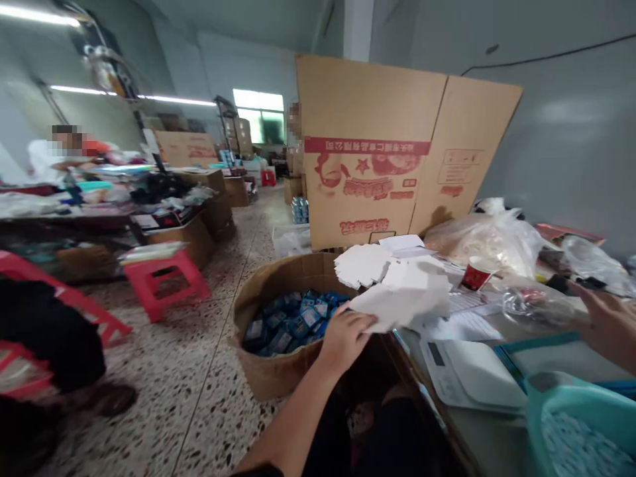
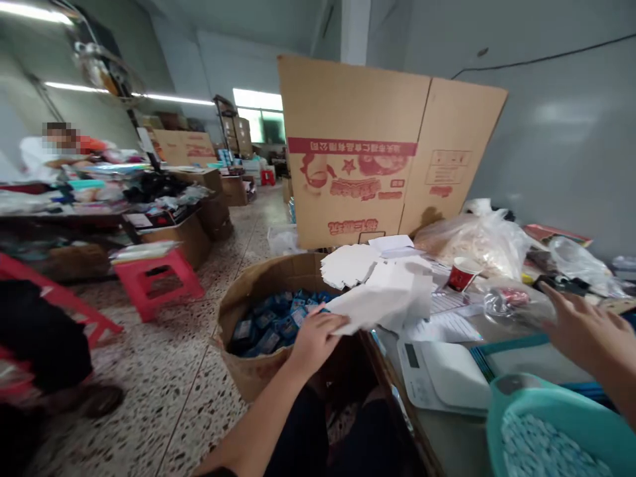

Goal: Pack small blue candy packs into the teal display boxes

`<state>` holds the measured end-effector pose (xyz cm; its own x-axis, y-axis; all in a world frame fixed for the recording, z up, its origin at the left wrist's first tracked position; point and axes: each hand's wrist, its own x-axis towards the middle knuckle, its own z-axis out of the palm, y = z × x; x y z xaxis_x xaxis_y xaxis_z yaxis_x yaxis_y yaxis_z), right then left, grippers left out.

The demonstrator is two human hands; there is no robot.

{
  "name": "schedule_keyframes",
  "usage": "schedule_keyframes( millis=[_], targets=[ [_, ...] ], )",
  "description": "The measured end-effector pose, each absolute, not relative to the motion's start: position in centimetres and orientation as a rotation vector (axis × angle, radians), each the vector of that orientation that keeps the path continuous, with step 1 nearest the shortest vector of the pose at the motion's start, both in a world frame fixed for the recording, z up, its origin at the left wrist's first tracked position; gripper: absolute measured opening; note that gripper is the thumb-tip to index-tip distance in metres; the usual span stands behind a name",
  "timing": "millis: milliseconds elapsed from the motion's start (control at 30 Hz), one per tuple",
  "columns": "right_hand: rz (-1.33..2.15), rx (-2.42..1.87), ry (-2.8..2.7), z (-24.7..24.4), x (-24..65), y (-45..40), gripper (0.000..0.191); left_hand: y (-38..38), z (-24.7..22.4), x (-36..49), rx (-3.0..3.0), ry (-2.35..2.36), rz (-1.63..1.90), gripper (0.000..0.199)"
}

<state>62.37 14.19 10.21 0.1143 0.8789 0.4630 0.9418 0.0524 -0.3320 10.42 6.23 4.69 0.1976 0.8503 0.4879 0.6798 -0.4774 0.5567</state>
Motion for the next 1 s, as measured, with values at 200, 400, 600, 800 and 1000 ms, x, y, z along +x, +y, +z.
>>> schedule_keyframes(
  millis=[200, 400, 600, 800, 1000],
  targets=[
    [0.060, -1.142, -2.006, 17.4, 40.8, 8.1, 0.064, 0.8, 11.8, 4.1, 1.869, 1.656, 2.049, 0.027],
    [-0.197, -0.802, -2.405, 22.0, 24.2, 5.0, 0.080, -1.7, 16.4, -0.6, 1.762, 1.403, 2.109, 0.039],
    [0.488, -0.491, -2.420, 20.1, 18.5, 2.5, 0.086, -4.4, 15.0, -5.7, 1.583, 1.278, 2.088, 0.060],
    [0.878, -0.453, -2.121, 13.7, 16.2, 1.8, 0.060, -3.5, 14.0, -6.4, 1.700, 1.742, 2.187, 0.050],
    [1.139, -0.526, -1.627, 7.5, 14.8, 1.9, 0.063, -2.4, 9.5, -1.6, 1.895, 1.607, 1.822, 0.050]
  ],
)
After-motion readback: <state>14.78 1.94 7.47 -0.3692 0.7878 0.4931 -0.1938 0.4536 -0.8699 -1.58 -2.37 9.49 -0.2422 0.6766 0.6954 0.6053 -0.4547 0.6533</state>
